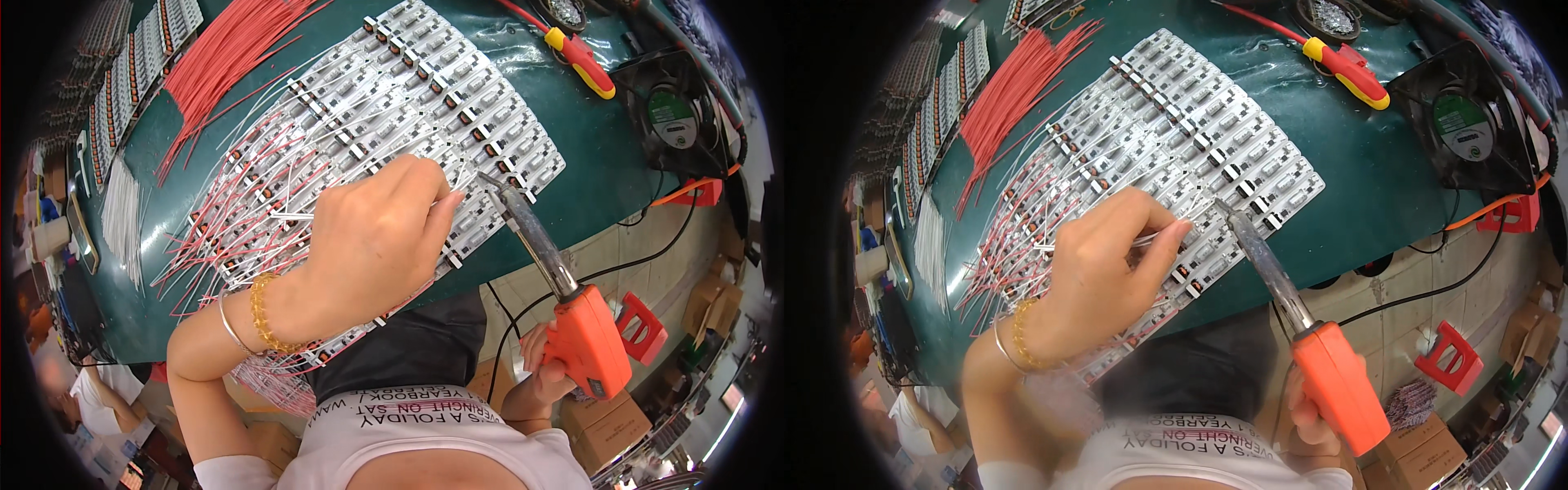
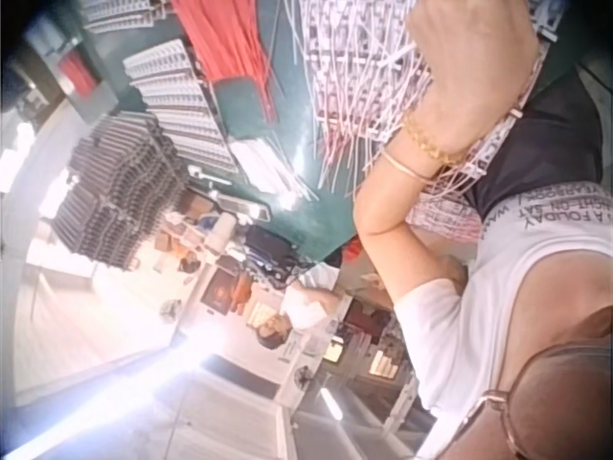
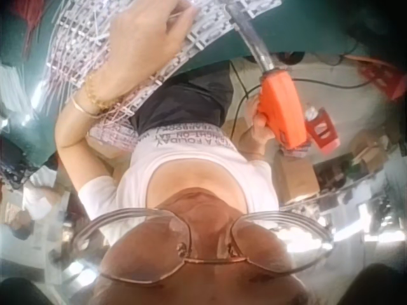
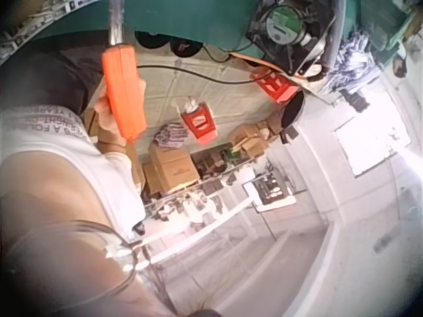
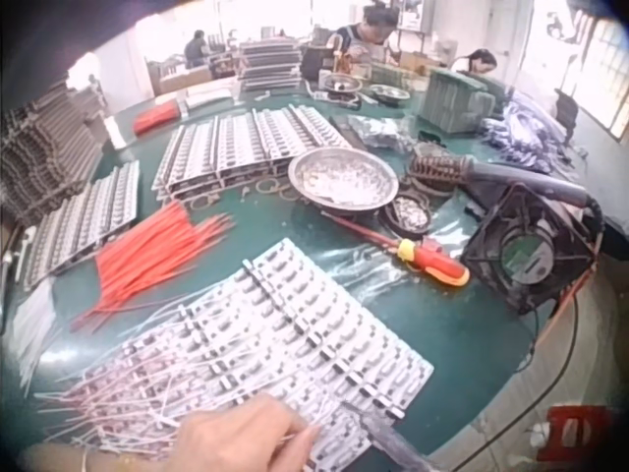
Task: The person uses a soldering iron to attach red and white wires to a grid of electronic components on a workbench. They repeatedly pick up individual wires, position them against the component terminals, and apply the soldering iron to secure the connections.
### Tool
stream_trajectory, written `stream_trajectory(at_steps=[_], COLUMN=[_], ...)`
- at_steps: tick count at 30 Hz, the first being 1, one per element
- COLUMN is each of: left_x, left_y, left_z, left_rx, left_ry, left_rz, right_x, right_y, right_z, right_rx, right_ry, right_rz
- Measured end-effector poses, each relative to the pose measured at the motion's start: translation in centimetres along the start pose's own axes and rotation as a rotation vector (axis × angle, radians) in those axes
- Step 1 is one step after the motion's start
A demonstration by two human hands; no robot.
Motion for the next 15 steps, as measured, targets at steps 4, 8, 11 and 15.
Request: stream_trajectory(at_steps=[4,8,11,15], left_x=[0.0,-0.1,0.1,0.1], left_y=[-0.1,-0.1,0.0,-0.1], left_z=[0.0,0.1,0.0,0.1], left_rx=[-0.001,-0.002,0.002,-0.001], left_ry=[-0.004,0.001,-0.001,0.011], left_rz=[-0.005,-0.018,-0.022,-0.004], right_x=[-0.8,-1.5,-1.2,-0.4], right_y=[-0.1,0.3,0.3,0.0], right_z=[0.8,1.2,0.7,-0.1], right_rx=[-0.008,-0.098,-0.170,-0.194], right_ry=[0.012,0.009,0.014,-0.025], right_rz=[0.271,0.328,0.156,0.042])
Point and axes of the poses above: each hand's wrist, its own z-axis away from the middle knuckle, its own x-axis out of the palm, y = z × x, the point moved 2 cm from there along -z, towards the middle knuckle, and after that the axes turned 4 degrees about x, right-handed, at the moved point
